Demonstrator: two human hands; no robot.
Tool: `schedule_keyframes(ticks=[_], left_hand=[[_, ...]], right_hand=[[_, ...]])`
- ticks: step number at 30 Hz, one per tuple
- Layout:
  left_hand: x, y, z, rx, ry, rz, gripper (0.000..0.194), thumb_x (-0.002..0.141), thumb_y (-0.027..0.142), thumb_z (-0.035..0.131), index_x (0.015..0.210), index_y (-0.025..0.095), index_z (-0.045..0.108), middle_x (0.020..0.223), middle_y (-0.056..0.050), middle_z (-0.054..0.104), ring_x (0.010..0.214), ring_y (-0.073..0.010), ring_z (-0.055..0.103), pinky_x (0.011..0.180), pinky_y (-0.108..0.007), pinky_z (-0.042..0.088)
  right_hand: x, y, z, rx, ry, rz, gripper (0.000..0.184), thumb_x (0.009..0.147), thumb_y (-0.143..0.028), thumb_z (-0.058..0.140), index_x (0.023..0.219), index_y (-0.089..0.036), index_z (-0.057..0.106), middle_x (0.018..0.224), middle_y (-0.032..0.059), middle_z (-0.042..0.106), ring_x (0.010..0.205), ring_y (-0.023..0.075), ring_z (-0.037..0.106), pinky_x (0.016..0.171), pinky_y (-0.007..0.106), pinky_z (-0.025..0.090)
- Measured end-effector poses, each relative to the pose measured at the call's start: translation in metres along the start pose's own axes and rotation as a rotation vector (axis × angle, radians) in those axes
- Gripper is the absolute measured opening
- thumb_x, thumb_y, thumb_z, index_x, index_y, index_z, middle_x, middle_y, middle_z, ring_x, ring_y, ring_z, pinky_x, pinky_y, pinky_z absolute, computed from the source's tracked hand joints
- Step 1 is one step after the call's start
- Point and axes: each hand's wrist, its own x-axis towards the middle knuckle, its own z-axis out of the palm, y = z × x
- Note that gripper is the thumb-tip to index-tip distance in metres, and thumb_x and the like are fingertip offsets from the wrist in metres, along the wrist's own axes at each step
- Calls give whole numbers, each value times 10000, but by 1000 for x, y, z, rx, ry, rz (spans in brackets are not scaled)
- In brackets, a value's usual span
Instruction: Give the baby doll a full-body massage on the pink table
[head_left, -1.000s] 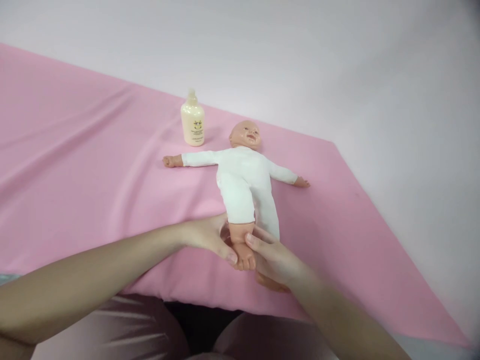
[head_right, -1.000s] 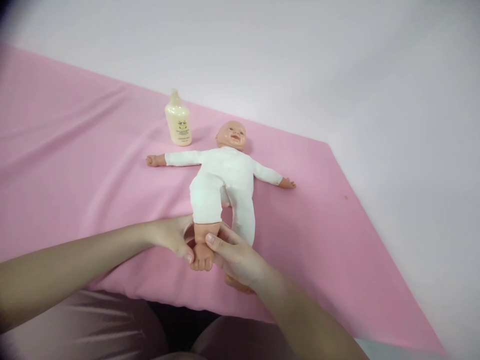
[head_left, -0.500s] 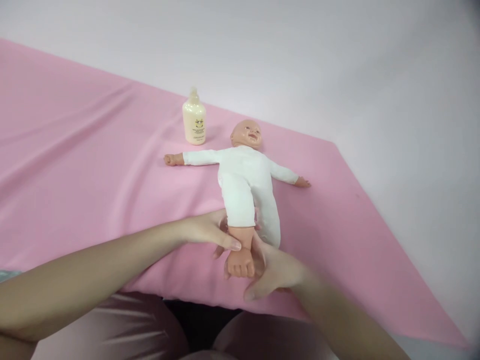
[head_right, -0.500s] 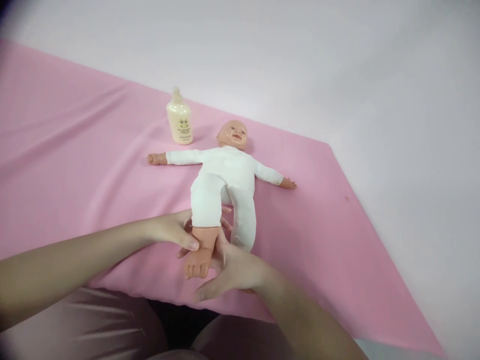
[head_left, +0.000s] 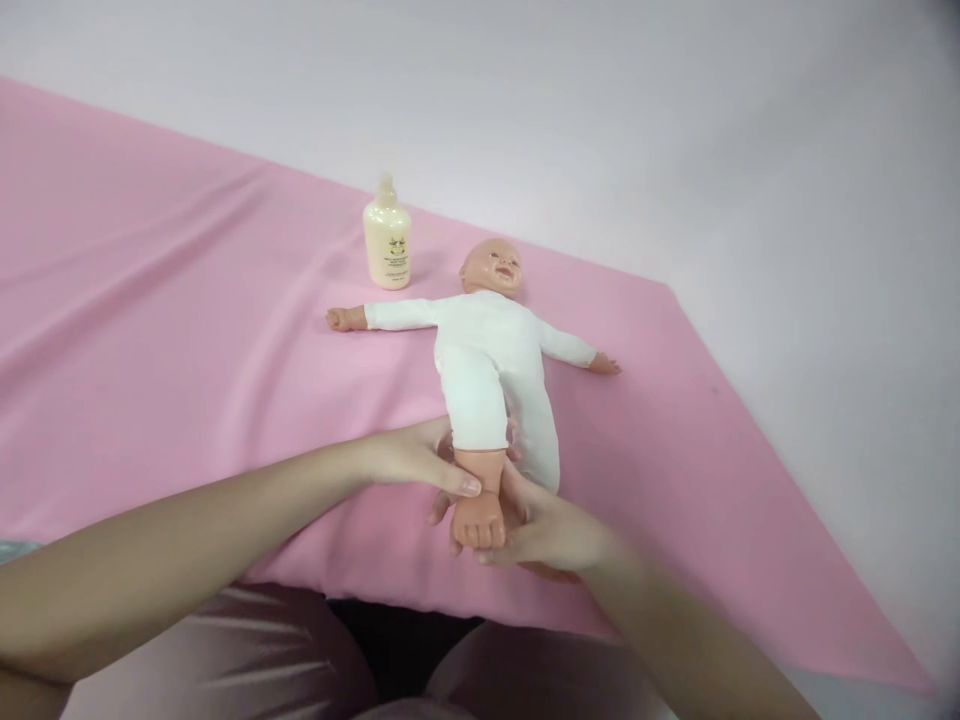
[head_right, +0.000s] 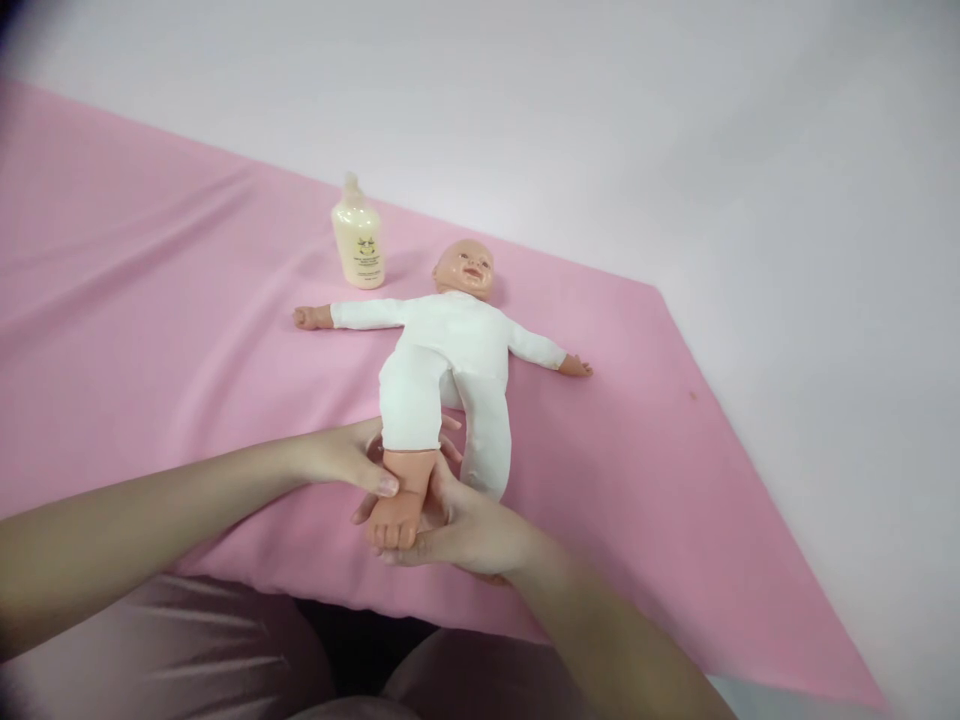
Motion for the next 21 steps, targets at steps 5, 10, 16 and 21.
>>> schedule_keyframes(ticks=[5,10,16,21], left_hand=[[0,2,1,9,2,5,660,771,315,769,1338,179,459,1237,-135,643,1185,-310,608,1015,-495,493],[0,2,3,-2,7,16,632,783,311,755,1327,171,467,1220,-132,650,1202,-316,597,1007,-497,498],[0,4,5,-36,23,-6,704,776,323,763,1375,176,422,1227,-137,634,1191,-312,601,923,-443,549],[1,4,8,-44,7,-50,687,765,324,773,1360,195,454,1209,-133,646,1046,-286,675,786,-392,593]], right_hand=[[1,0,0,31,8,8,655,735,-208,815,1295,-280,484,1205,47,565,1064,147,565,871,299,492],[1,0,1,70,15,-39,606,778,-186,763,1307,-263,478,1151,48,602,976,137,594,888,323,470],[5,4,-4,200,6,-112,623,759,-254,697,1336,-203,467,1085,80,649,1007,207,609,837,348,484],[6,7,-2,195,92,-125,433,898,-323,574,1301,-184,499,1014,83,672,924,191,636,844,373,486]])
